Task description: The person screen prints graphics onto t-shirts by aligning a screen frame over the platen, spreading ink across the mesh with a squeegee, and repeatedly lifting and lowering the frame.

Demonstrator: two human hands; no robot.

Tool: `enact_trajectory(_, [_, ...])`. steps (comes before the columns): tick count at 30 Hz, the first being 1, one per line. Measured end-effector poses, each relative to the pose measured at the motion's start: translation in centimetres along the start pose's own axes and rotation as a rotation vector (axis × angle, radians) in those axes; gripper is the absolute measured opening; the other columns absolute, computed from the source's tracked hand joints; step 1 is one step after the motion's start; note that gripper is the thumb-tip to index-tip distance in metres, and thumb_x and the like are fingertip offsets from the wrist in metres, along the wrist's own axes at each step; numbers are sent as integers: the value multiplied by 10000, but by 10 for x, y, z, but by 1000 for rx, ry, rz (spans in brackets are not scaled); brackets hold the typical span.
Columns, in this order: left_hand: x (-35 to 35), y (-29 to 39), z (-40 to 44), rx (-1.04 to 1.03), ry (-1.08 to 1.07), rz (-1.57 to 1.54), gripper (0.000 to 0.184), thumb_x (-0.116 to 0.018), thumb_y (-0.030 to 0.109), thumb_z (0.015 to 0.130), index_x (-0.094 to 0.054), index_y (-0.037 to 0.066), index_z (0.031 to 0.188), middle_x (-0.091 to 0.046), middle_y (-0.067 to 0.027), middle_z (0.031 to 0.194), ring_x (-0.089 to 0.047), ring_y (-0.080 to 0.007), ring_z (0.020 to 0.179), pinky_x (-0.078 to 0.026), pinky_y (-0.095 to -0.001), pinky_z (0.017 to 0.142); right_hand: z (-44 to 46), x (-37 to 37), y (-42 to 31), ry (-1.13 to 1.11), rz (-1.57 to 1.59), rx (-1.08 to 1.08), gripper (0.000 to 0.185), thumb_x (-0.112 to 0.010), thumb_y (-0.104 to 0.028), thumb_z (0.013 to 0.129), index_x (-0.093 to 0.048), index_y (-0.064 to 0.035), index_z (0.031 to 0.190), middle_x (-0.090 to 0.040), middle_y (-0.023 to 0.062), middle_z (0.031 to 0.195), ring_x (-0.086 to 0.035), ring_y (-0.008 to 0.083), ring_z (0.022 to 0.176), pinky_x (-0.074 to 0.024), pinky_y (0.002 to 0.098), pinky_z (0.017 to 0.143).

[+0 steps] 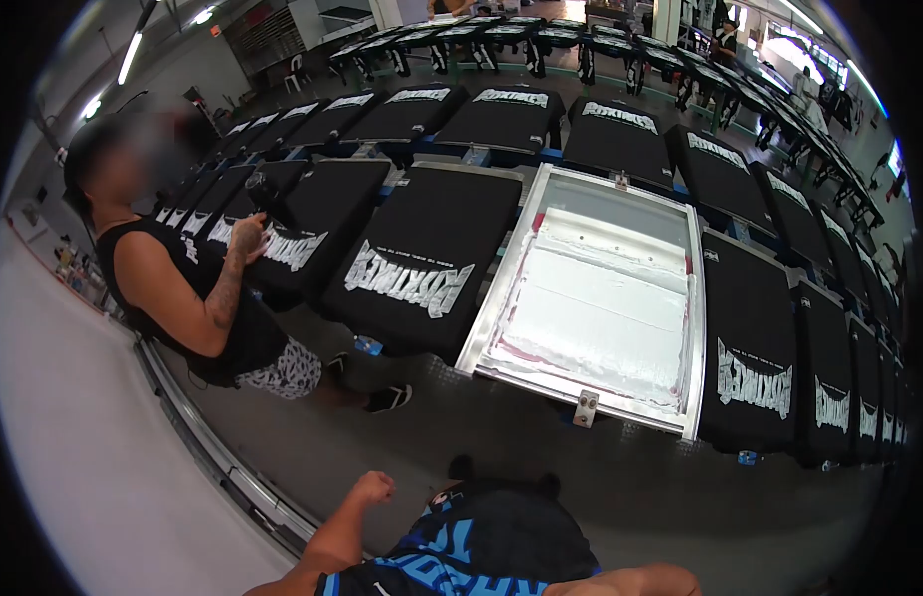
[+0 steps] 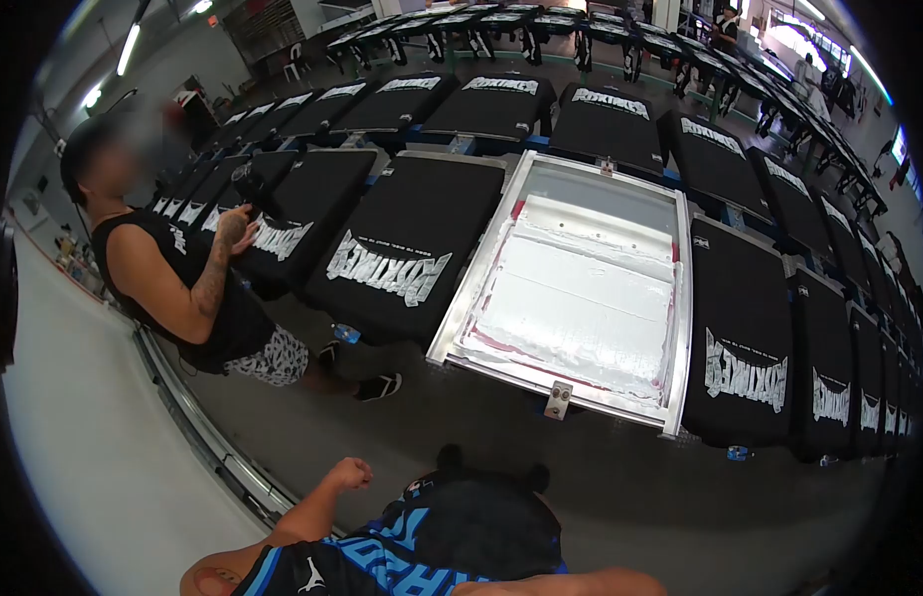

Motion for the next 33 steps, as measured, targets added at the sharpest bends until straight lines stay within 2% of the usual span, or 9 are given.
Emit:
enact_trajectory(2, [-1, -2, -5, -17, -3, 10, 249, -706, 205, 787, -693, 81, 1002, -716, -56, 837, -691, -149, 766, -543, -303, 652, 5, -5, 1, 43, -69, 39, 404, -734, -261, 858, -599, 53, 1074, -631, 102, 874, -562, 140, 720, -465, 327, 581])
enact_trajectory(4, [3, 14, -25, -25, 18, 31, 235, -667, 98, 806, -675, 25, 1030, -691, -72, 870, -645, -152, 714, -501, -297, 596, 11, -9, 1, 66, -130, 63, 432, -735, -276, 856, -592, 61, 1086, -631, 108, 886, -566, 143, 725, -464, 328, 580])
enact_trajectory(8, [1, 4, -15, -87, -7, 49, 238, -664, 88, 722, -701, 34, 951, -686, -72, 797, -624, -140, 659, -495, -281, 582, 23, -5, -4, 32, -173, 62, 484, -731, -337, 851, -597, 68, 1079, -647, 88, 864, -563, 133, 658, -451, 310, 543])
enact_trajectory(13, [5, 10, -30, -75, 26, -21, 211, -689, 143, 767, -690, 36, 949, -688, -60, 803, -638, -138, 669, -508, -295, 584, 32, -2, -6, 125, -151, -108, 437, -781, -338, 805, -612, 17, 996, -588, 2, 717, -502, 81, 580, -397, 254, 498])
enact_trajectory(17, [7, 1, -28, -46, 30, 18, 222, -697, 160, 789, -685, 40, 975, -688, -59, 803, -651, -137, 692, -511, -298, 585, 34, -3, -8, 144, -198, -116, 388, -793, -318, 789, -598, -13, 927, -569, -2, 712, -489, 66, 597, -388, 236, 509])
enact_trajectory(19, [5, -8, -22, -18, 49, 33, 228, -704, 207, 775, -705, 105, 980, -717, -55, 790, -682, -157, 694, -545, -322, 655, 36, -5, -5, 178, -80, -74, 353, -774, -308, 810, -584, -24, 898, -556, -2, 707, -485, 67, 604, -394, 241, 516])
enact_trajectory(26, [3, -8, -25, 16, 44, 27, 225, -704, 212, 792, -702, 104, 989, -716, -48, 789, -679, -160, 702, -541, -321, 632, 39, -3, -6, 125, -91, 6, 362, -754, -299, 831, -580, -4, 949, -552, 5, 724, -473, 79, 592, -388, 247, 509])
enact_trajectory(28, [6, 1, -33, 20, 44, -15, 217, -711, 203, 781, -705, 103, 974, -717, -44, 790, -678, -159, 704, -539, -320, 640, 39, 1, -16, 10, -157, -200, 471, -764, -290, 825, -575, 40, 1102, -614, 58, 842, -546, 102, 656, -444, 248, 563])
enact_trajectory(33, [2, 2, -25, -76, 43, 56, 184, -699, 176, 775, -710, 100, 942, -714, -54, 795, -680, -161, 716, -534, -317, 650, 38, 10, -20, -150, -196, -71, 706, -785, -300, 804, -470, 76, 1312, -623, 165, 1140, -642, 197, 913, -516, 305, 742])
Point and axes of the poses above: each hand's wrist, its own z-axis towards the middle knuckle, its own x-axis out of the back of the hand, y = z × x, the point moved 1 cm from there along z, towards the middle knuckle
